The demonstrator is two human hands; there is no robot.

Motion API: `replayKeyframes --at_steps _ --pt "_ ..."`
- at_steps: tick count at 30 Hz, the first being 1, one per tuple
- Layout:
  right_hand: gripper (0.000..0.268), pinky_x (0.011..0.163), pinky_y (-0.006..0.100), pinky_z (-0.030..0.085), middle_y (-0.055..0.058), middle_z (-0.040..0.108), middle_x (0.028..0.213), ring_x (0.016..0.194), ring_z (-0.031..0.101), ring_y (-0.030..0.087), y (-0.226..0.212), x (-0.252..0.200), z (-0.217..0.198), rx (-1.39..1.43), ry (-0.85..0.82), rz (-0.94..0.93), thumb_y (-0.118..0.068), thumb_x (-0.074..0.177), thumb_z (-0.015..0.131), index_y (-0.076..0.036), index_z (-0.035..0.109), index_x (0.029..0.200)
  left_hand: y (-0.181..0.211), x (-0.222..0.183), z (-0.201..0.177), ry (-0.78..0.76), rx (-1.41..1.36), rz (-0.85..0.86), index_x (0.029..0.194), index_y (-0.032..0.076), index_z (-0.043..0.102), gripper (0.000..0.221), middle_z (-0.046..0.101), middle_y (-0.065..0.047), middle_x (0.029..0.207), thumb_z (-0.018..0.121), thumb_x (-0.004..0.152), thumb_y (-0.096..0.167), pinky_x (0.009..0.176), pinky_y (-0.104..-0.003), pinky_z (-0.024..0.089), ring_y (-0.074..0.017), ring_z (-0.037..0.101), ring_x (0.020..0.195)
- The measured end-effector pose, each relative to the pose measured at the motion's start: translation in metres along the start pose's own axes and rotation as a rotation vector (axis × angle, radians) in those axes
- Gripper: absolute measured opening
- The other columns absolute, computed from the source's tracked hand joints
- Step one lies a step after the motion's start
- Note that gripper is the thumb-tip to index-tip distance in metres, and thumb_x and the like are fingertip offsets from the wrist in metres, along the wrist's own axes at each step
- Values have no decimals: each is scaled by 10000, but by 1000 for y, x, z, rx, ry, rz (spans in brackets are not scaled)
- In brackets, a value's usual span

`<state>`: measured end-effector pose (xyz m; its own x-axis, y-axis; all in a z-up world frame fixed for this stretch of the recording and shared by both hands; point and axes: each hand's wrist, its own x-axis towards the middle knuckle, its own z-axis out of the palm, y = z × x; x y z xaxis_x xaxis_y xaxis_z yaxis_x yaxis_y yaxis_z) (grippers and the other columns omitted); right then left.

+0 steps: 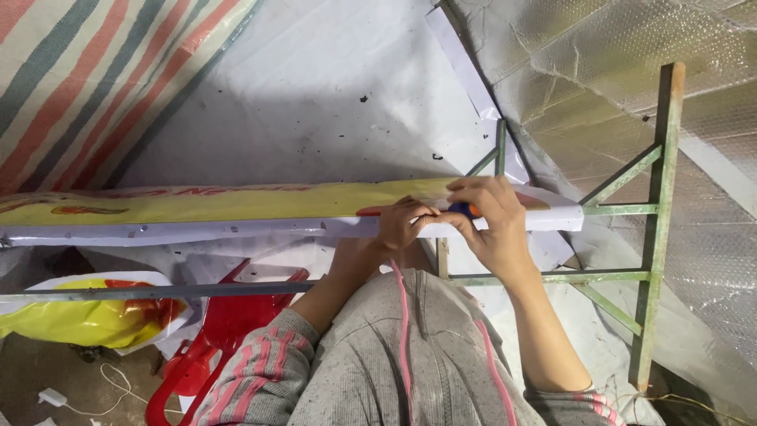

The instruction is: Trimming and securing a vinyl banner onto a metal frame using a screwdriver and a utility knife.

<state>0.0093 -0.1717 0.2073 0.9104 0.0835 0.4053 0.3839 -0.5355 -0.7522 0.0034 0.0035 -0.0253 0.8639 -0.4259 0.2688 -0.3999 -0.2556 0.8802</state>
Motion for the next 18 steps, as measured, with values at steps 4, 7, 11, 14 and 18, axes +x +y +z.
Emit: replayKeyframes --at_steps 4,7,11,14,18 --pt "407 819 483 550 200 670 1164 997 647 387 -6 3 -16 180 -186 145 -309 1081 405 -11 619 1259 -24 -11 10 -36 -21 -35 884 188 770 163 795 -40 917 661 1004 177 781 -359 564 -273 729 848" --pt "278 843 496 572 275 695 1098 970 700 441 -9 4 -20 224 -172 140 -97 1010 543 71 663 1196 -5 -5 0 -53 5 -63 899 196 782 186 793 -29 894 634 1006 157 775 -328 562 -259 716 843" --pt "298 805 473 602 222 724 1024 916 735 406 13 -8 -17 208 -79 190 -61 867 792 37 659 1116 -6 -4 -2 -70 -5 -61 873 187 776 189 794 -59 894 640 991 128 793 -370 570 -311 714 861" --pt "364 766 448 614 202 705 987 852 738 374 19 -12 -12 200 -30 218 -67 816 868 20 595 1041 7 6 -5 -67 29 -25 887 227 772 80 796 -4 947 715 941 243 804 -344 565 -255 710 890" --pt "431 734 456 585 185 601 923 765 677 368 30 -19 -1 51 9 231 -87 833 880 -3 514 1045 -11 -5 3 -59 17 -46 873 170 761 131 775 -46 893 739 955 270 760 -361 558 -276 703 844"
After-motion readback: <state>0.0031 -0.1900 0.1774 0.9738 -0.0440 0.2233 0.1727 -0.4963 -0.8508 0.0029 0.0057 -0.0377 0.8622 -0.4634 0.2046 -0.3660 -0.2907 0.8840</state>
